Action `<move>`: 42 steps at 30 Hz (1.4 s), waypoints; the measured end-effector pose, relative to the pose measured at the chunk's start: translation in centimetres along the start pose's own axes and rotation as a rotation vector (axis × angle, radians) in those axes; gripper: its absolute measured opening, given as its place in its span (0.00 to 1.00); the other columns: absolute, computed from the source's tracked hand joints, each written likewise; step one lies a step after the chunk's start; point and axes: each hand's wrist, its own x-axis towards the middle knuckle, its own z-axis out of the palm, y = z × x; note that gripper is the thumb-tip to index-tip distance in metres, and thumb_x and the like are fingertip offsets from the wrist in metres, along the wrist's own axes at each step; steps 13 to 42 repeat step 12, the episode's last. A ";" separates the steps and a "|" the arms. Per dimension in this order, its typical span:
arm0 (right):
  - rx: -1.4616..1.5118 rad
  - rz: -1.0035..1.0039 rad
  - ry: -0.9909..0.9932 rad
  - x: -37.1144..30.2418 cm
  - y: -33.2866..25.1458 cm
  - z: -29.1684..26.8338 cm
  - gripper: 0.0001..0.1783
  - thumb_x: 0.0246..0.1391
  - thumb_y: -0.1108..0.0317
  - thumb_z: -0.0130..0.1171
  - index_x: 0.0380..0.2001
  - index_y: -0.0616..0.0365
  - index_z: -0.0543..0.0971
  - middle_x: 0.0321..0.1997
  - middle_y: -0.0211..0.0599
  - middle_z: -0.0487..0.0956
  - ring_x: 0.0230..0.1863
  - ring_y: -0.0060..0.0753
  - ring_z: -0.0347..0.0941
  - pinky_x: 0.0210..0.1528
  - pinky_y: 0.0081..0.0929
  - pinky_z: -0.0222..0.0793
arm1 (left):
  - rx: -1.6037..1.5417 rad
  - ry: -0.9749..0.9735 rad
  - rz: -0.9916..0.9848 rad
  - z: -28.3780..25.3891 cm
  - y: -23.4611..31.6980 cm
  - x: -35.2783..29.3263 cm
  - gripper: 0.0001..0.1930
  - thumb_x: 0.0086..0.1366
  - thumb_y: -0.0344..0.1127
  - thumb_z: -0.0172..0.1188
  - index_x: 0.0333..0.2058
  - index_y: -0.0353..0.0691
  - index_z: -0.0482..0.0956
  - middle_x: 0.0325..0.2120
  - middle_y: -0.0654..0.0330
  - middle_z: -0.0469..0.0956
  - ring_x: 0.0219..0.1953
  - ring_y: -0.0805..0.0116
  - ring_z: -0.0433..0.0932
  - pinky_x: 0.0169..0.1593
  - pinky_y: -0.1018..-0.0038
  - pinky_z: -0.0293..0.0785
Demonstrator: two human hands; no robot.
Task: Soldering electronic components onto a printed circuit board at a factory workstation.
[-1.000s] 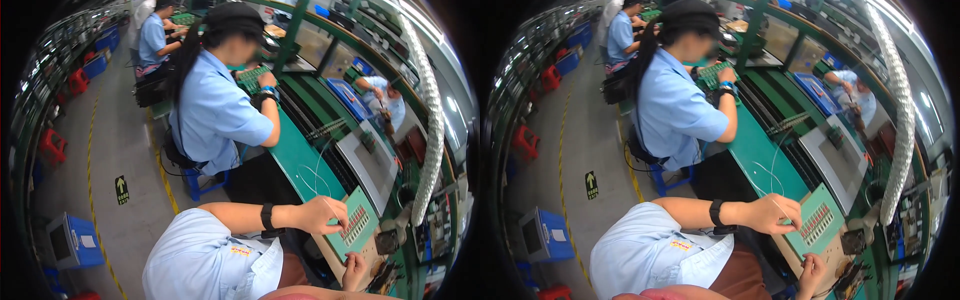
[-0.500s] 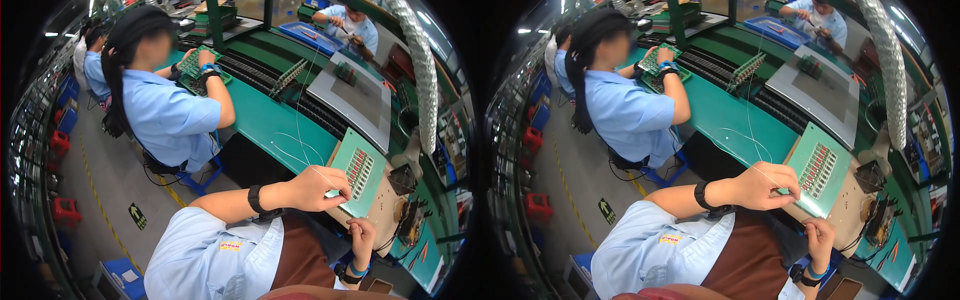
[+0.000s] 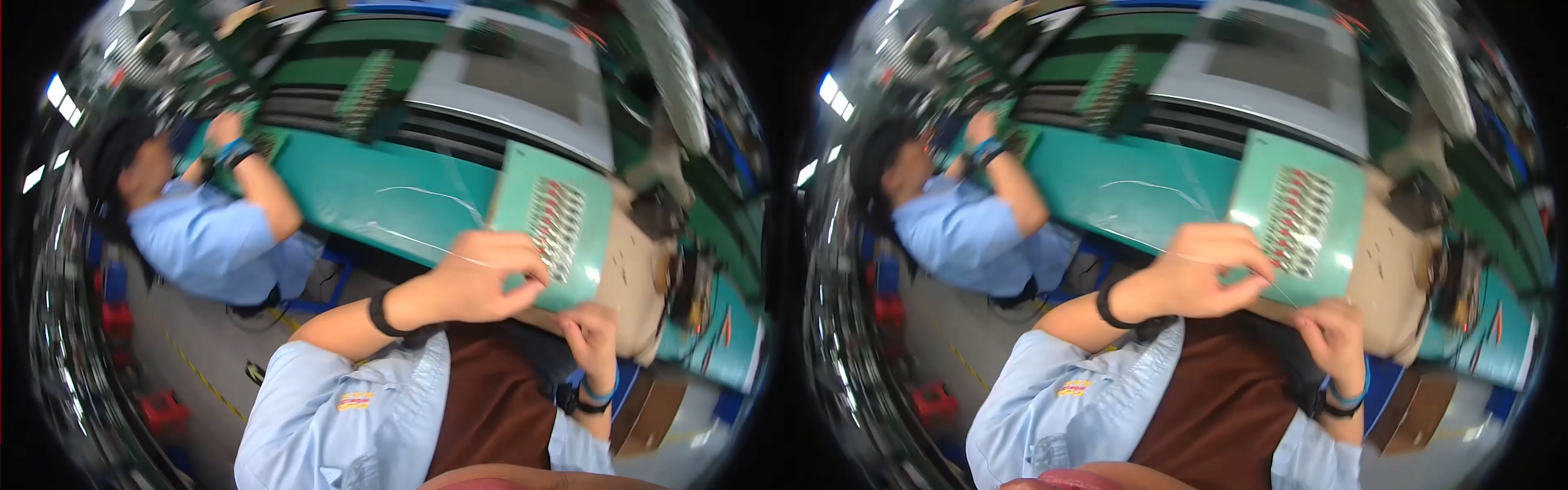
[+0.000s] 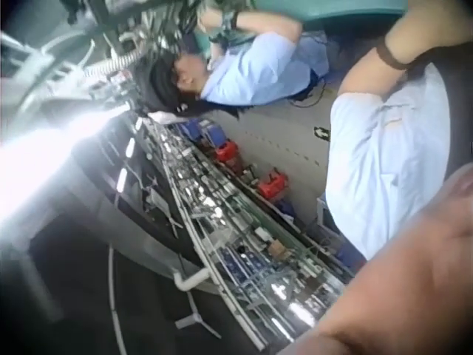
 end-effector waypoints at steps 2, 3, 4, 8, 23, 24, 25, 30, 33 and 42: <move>-0.041 -0.015 -0.010 0.6 0.6 -1.2 0.02 0.55 0.74 0.66 0.29 0.59 0.85 0.24 0.40 0.81 0.26 0.44 0.77 0.31 0.36 0.70 | -0.060 0.000 -0.100 -0.5 -0.8 1.5 0.04 0.55 0.27 0.70 0.30 0.41 0.85 0.28 0.61 0.83 0.26 0.70 0.78 0.27 0.74 0.72; -0.003 -0.023 -0.013 0.8 1.5 -1.5 0.02 0.55 0.74 0.66 0.30 0.59 0.85 0.25 0.41 0.81 0.27 0.45 0.77 0.32 0.36 0.71 | -0.006 0.002 -0.100 -1.3 -1.1 1.9 0.04 0.55 0.25 0.69 0.29 0.39 0.84 0.27 0.61 0.83 0.26 0.70 0.77 0.29 0.74 0.71; 0.036 -0.023 -0.001 0.7 2.9 -1.5 0.02 0.56 0.73 0.66 0.31 0.59 0.85 0.26 0.41 0.81 0.28 0.46 0.78 0.32 0.37 0.72 | 0.028 0.030 -0.059 -1.7 -1.9 2.4 0.04 0.55 0.22 0.68 0.29 0.37 0.83 0.27 0.60 0.81 0.28 0.68 0.76 0.32 0.75 0.70; 0.269 0.185 0.266 -1.5 5.3 -1.7 0.06 0.65 0.70 0.61 0.37 0.59 0.85 0.28 0.36 0.81 0.29 0.32 0.76 0.33 0.28 0.70 | 0.068 0.145 -0.129 -3.9 -3.1 1.9 0.04 0.61 0.19 0.64 0.33 0.32 0.80 0.33 0.58 0.75 0.33 0.72 0.72 0.36 0.80 0.67; 0.810 0.501 0.622 -4.8 8.4 -2.5 0.12 0.69 0.66 0.57 0.53 0.54 0.81 0.39 0.30 0.85 0.36 0.33 0.79 0.42 0.24 0.73 | -0.022 0.058 -0.137 -4.9 -6.0 1.9 0.02 0.68 0.25 0.63 0.37 0.33 0.79 0.34 0.57 0.75 0.37 0.69 0.75 0.50 0.72 0.79; 0.810 0.501 0.622 -4.8 8.4 -2.5 0.12 0.69 0.66 0.57 0.53 0.54 0.81 0.39 0.30 0.85 0.36 0.33 0.79 0.42 0.24 0.73 | -0.022 0.058 -0.137 -4.9 -6.0 1.9 0.02 0.68 0.25 0.63 0.37 0.33 0.79 0.34 0.57 0.75 0.37 0.69 0.75 0.50 0.72 0.79; 0.810 0.501 0.622 -4.8 8.4 -2.5 0.12 0.69 0.66 0.57 0.53 0.54 0.81 0.39 0.30 0.85 0.36 0.33 0.79 0.42 0.24 0.73 | -0.022 0.058 -0.137 -4.9 -6.0 1.9 0.02 0.68 0.25 0.63 0.37 0.33 0.79 0.34 0.57 0.75 0.37 0.69 0.75 0.50 0.72 0.79; 0.810 0.501 0.622 -4.8 8.4 -2.5 0.12 0.69 0.66 0.57 0.53 0.54 0.81 0.39 0.30 0.85 0.36 0.33 0.79 0.42 0.24 0.73 | -0.022 0.058 -0.137 -4.9 -6.0 1.9 0.02 0.68 0.25 0.63 0.37 0.33 0.79 0.34 0.57 0.75 0.37 0.69 0.75 0.50 0.72 0.79; 0.810 0.501 0.622 -4.8 8.4 -2.5 0.12 0.69 0.66 0.57 0.53 0.54 0.81 0.39 0.30 0.85 0.36 0.33 0.79 0.42 0.24 0.73 | -0.022 0.058 -0.137 -4.9 -6.0 1.9 0.02 0.68 0.25 0.63 0.37 0.33 0.79 0.34 0.57 0.75 0.37 0.69 0.75 0.50 0.72 0.79; 0.810 0.501 0.622 -4.8 8.4 -2.5 0.12 0.69 0.66 0.57 0.53 0.54 0.81 0.39 0.30 0.85 0.36 0.33 0.79 0.42 0.24 0.73 | -0.022 0.058 -0.137 -4.9 -6.0 1.9 0.02 0.68 0.25 0.63 0.37 0.33 0.79 0.34 0.57 0.75 0.37 0.69 0.75 0.50 0.72 0.79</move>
